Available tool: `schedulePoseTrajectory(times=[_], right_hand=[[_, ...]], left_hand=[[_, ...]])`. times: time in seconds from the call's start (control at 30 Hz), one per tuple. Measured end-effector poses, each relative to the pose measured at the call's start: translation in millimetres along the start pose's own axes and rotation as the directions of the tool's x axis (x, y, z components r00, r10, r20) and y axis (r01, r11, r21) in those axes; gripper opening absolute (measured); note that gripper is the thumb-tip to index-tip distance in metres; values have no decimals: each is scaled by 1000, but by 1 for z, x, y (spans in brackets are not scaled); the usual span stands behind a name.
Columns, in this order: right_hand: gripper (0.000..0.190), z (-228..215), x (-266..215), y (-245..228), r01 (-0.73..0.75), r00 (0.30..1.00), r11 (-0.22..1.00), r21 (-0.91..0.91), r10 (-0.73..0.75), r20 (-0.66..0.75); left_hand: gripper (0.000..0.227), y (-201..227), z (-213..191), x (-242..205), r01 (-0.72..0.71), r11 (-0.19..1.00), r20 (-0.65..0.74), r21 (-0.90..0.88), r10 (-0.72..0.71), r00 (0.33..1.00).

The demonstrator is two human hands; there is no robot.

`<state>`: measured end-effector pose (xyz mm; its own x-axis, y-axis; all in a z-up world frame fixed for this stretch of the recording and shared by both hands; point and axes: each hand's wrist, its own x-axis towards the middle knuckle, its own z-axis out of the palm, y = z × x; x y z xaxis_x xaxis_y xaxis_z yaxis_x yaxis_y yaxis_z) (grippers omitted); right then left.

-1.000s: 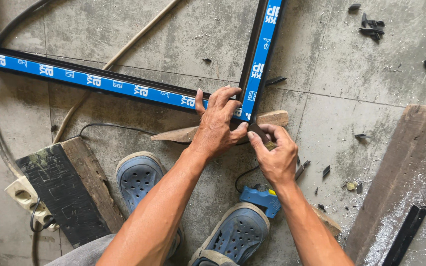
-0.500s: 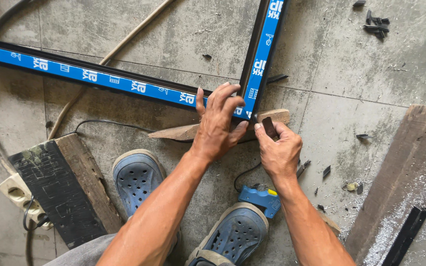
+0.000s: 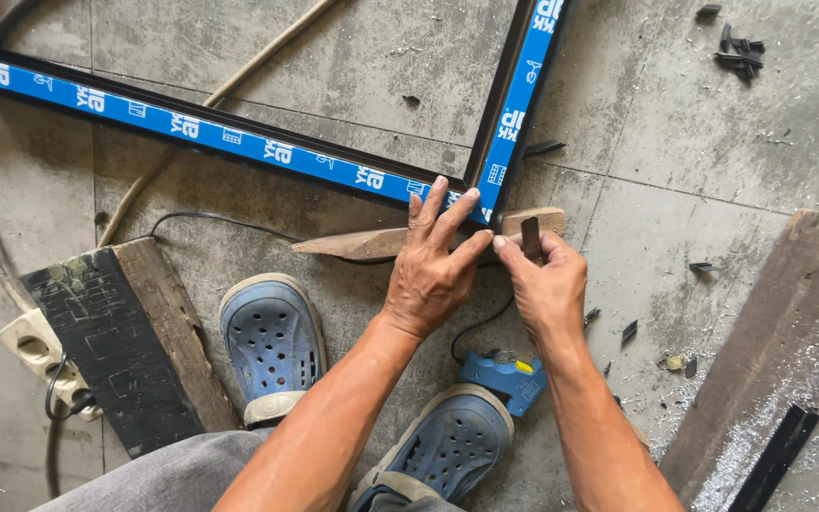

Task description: The person assembles a metal window frame on the floor, using a screwdriver and a specialized tool to fit corner brackets and join the frame segments together.

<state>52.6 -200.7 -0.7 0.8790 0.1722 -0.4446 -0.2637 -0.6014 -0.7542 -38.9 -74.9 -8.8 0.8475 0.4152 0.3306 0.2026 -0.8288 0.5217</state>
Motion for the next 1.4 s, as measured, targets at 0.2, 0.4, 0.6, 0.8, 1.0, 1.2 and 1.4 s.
schedulePoseTrajectory(times=[0.2,0.4,0.6,0.8,1.0,1.2,1.4], right_hand=[[25,-30,-18,-16,345,929,937,-47,-335,157],[32,-34,-12,-31,658,753,719,-223,-626,202],[30,-28,-8,-23,688,726,687,-234,-648,230],[31,-24,-8,-11,733,675,618,-284,-713,191],[39,-19,-7,11,777,579,452,-438,-787,215],[43,-20,-4,13,768,518,293,-569,-807,284],[45,-18,-4,16,715,489,169,-679,-814,313]], left_hand=[[29,-7,-3,-3,-27,996,45,-81,30,999],[34,-9,-7,-1,-41,995,70,-93,48,996],[37,-10,-6,-3,-32,996,106,-89,41,994],[37,-11,-6,-3,-36,995,104,-92,45,994],[35,-5,-7,0,-15,997,105,-79,23,994],[11,7,11,9,195,961,-12,-199,-201,980],[22,13,13,17,308,929,9,-203,-313,950]])
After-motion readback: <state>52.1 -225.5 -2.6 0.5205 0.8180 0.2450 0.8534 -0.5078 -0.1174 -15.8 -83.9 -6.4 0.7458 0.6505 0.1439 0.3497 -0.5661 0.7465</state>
